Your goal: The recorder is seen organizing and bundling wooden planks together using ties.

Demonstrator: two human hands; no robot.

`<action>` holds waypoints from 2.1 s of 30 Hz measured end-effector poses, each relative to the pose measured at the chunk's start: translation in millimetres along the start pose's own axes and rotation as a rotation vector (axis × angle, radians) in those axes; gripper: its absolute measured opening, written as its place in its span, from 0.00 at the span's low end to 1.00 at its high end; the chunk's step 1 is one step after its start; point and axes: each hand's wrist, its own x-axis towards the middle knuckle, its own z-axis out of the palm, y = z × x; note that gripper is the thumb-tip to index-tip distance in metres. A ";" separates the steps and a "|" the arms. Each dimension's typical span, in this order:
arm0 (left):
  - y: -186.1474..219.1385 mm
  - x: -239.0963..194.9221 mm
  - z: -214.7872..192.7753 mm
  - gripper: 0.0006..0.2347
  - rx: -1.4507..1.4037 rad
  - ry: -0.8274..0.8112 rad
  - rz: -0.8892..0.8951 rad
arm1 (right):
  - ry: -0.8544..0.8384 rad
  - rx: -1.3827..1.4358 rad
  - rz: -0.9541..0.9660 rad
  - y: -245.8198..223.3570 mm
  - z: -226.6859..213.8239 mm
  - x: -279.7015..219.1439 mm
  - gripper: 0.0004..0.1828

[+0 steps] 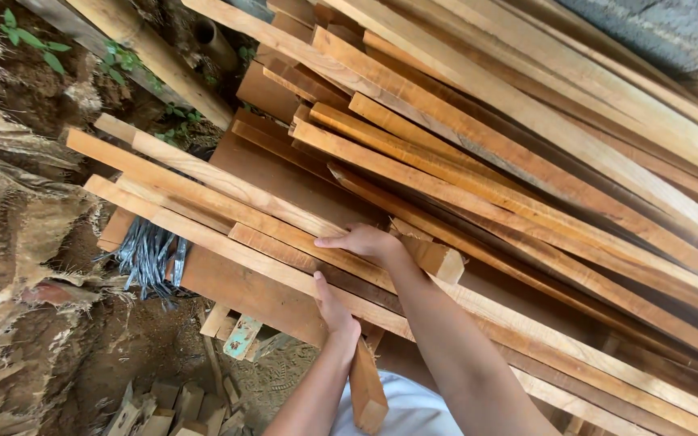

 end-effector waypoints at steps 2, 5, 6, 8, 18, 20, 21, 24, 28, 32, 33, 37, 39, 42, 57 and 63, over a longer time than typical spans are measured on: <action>-1.2 -2.9 -2.8 0.36 0.030 0.035 0.017 | -0.022 0.026 -0.011 -14.1 -2.7 -37.8 0.68; -10.8 1.1 -12.3 0.36 0.088 0.076 0.025 | -0.043 0.019 -0.008 -9.9 -2.0 -38.8 0.65; -10.2 11.4 -5.9 0.37 0.094 0.031 0.047 | 0.010 -0.020 -0.028 -11.9 -9.9 -23.9 0.65; -6.0 11.4 -15.5 0.38 0.108 -0.010 0.038 | 0.015 -0.019 -0.033 -10.3 -5.8 -23.0 0.63; 40.8 -5.6 5.0 0.46 -0.012 0.097 0.107 | -0.073 -0.120 -0.100 -25.6 -11.6 -35.5 0.69; 36.8 -2.3 4.3 0.44 -0.046 0.099 0.084 | -0.082 -0.127 -0.106 -30.5 -12.8 -32.6 0.70; 34.2 -0.7 4.3 0.43 -0.083 0.099 0.059 | -0.089 -0.136 -0.111 -32.5 -13.8 -31.0 0.71; 31.1 6.1 11.0 0.40 -0.105 0.055 0.077 | -0.107 -0.144 -0.123 -34.8 -17.1 -23.0 0.67; 33.3 -7.9 9.9 0.36 -0.063 0.080 0.083 | -0.143 -0.078 -0.099 -21.9 -8.8 -18.3 0.63; 37.2 -8.8 12.9 0.36 -0.012 0.056 0.194 | 0.123 -0.190 -0.186 -23.4 0.7 -23.1 0.65; 41.9 -17.2 13.9 0.36 0.006 0.065 0.231 | 0.244 -0.239 -0.242 -24.8 2.3 -31.9 0.63; 10.1 62.9 -26.4 0.47 0.075 0.034 0.288 | 1.153 -0.430 -0.956 17.7 58.2 -57.2 0.39; 12.6 80.5 -38.5 0.43 0.393 0.039 0.509 | 1.036 -0.486 -0.845 46.7 82.1 -99.8 0.50; 41.7 39.1 -59.7 0.52 0.831 0.043 0.820 | 1.030 -0.527 -0.697 107.8 113.6 -126.2 0.45; 16.9 4.4 -85.4 0.47 1.768 -0.518 1.109 | 0.947 -0.604 -0.491 188.1 144.2 -156.3 0.45; 18.1 3.3 -86.3 0.47 1.766 -0.524 1.079 | 0.923 -0.618 -0.508 194.6 143.1 -154.7 0.45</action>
